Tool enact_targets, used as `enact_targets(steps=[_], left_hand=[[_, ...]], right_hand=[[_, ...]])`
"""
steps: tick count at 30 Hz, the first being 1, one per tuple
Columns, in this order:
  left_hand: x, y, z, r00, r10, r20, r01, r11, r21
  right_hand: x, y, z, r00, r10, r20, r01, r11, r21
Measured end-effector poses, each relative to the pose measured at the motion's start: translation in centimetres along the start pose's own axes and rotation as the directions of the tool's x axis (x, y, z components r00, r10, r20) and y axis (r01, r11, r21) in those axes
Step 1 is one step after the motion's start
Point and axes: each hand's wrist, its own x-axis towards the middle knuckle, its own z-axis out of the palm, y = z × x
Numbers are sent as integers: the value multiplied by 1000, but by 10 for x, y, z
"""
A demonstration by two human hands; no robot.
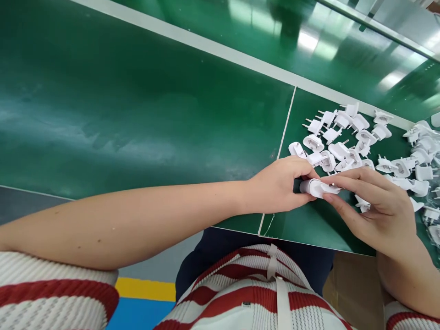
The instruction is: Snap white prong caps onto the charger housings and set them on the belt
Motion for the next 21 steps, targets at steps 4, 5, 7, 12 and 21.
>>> enact_targets(steps=[4, 5, 7, 12, 21], left_hand=[[1, 1, 1, 1000, -21, 2, 21, 1000, -7], [1, 1, 1, 1000, -24, 8, 24, 1000, -4], [1, 0, 1, 999, -29, 17, 29, 1000, 5], [2, 0, 2, 1000, -19, 9, 19, 1000, 10], [3, -1, 1, 1000, -11, 23, 11, 1000, -9]], right_hand=[[-4, 0, 2, 1000, -4, -10, 4, 1000, -18], [-5, 0, 2, 1000, 17, -24, -18, 1000, -11], [-7, 0, 2, 996, 67, -65, -67, 998, 2], [-5, 0, 2, 995, 32, -91, -30, 999, 27], [-8, 1, 7, 989, -98, -111, 79, 984, -160]])
